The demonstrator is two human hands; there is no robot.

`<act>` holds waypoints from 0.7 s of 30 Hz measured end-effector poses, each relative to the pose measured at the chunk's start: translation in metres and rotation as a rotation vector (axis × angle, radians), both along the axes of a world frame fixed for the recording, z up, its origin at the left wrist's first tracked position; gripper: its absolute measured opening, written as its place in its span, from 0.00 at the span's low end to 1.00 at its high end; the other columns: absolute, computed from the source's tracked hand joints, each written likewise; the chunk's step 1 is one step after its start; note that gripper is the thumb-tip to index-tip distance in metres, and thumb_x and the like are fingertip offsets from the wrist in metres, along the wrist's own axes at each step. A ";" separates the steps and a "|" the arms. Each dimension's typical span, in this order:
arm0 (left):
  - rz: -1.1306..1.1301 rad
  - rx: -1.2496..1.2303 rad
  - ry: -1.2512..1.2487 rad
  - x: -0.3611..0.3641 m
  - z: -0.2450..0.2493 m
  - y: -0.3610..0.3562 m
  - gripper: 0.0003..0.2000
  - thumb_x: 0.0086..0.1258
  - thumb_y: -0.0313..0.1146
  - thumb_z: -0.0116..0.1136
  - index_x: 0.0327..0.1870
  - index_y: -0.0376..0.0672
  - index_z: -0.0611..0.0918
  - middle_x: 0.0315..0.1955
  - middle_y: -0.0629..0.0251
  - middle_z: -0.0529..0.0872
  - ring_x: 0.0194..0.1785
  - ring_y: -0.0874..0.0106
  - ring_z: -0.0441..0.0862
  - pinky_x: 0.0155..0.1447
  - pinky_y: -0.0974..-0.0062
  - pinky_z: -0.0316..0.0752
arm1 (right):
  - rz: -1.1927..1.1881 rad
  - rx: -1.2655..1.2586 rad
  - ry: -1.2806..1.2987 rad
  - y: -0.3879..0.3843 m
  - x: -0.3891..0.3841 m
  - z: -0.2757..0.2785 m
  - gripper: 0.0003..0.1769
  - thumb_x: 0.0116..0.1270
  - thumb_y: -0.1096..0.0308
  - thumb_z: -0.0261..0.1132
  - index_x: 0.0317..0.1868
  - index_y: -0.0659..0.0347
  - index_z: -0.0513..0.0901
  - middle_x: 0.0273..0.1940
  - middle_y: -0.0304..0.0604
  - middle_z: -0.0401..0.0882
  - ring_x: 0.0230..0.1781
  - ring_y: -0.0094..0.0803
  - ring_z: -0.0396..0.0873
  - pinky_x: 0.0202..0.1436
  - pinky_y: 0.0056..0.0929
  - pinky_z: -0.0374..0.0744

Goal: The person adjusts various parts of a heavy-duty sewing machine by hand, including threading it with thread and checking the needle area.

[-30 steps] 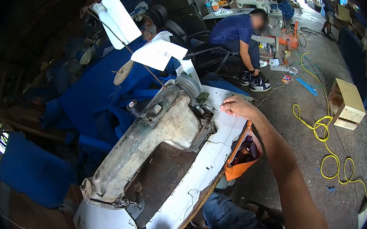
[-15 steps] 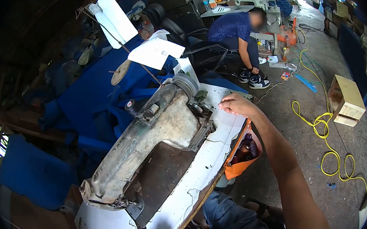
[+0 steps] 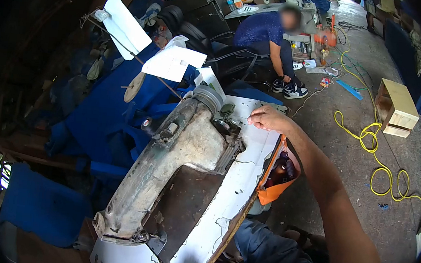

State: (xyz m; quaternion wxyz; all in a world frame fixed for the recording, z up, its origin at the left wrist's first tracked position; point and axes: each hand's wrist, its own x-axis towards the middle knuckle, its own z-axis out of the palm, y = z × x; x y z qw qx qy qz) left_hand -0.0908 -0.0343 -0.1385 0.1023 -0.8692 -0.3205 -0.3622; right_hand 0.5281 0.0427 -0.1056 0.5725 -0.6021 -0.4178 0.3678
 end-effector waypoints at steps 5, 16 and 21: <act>-0.033 0.028 0.045 -0.001 0.001 0.004 0.06 0.68 0.27 0.69 0.43 0.40 0.88 0.37 0.58 0.89 0.35 0.58 0.83 0.43 0.61 0.77 | -0.003 -0.013 0.005 0.000 0.000 0.001 0.10 0.72 0.65 0.68 0.39 0.65 0.88 0.21 0.32 0.76 0.17 0.17 0.66 0.17 0.21 0.62; 0.008 -0.030 0.031 0.002 0.003 0.002 0.05 0.71 0.31 0.65 0.43 0.43 0.89 0.38 0.59 0.90 0.36 0.58 0.85 0.43 0.61 0.78 | -0.018 -0.007 0.009 0.000 -0.001 0.000 0.09 0.72 0.66 0.68 0.39 0.65 0.88 0.21 0.32 0.76 0.16 0.17 0.66 0.17 0.21 0.62; -0.020 0.019 0.089 -0.008 -0.008 0.007 0.06 0.71 0.30 0.65 0.43 0.43 0.89 0.40 0.60 0.90 0.37 0.59 0.85 0.43 0.61 0.78 | -0.015 -0.002 0.001 0.000 0.000 -0.001 0.09 0.72 0.66 0.68 0.38 0.65 0.88 0.21 0.32 0.76 0.17 0.17 0.66 0.17 0.21 0.62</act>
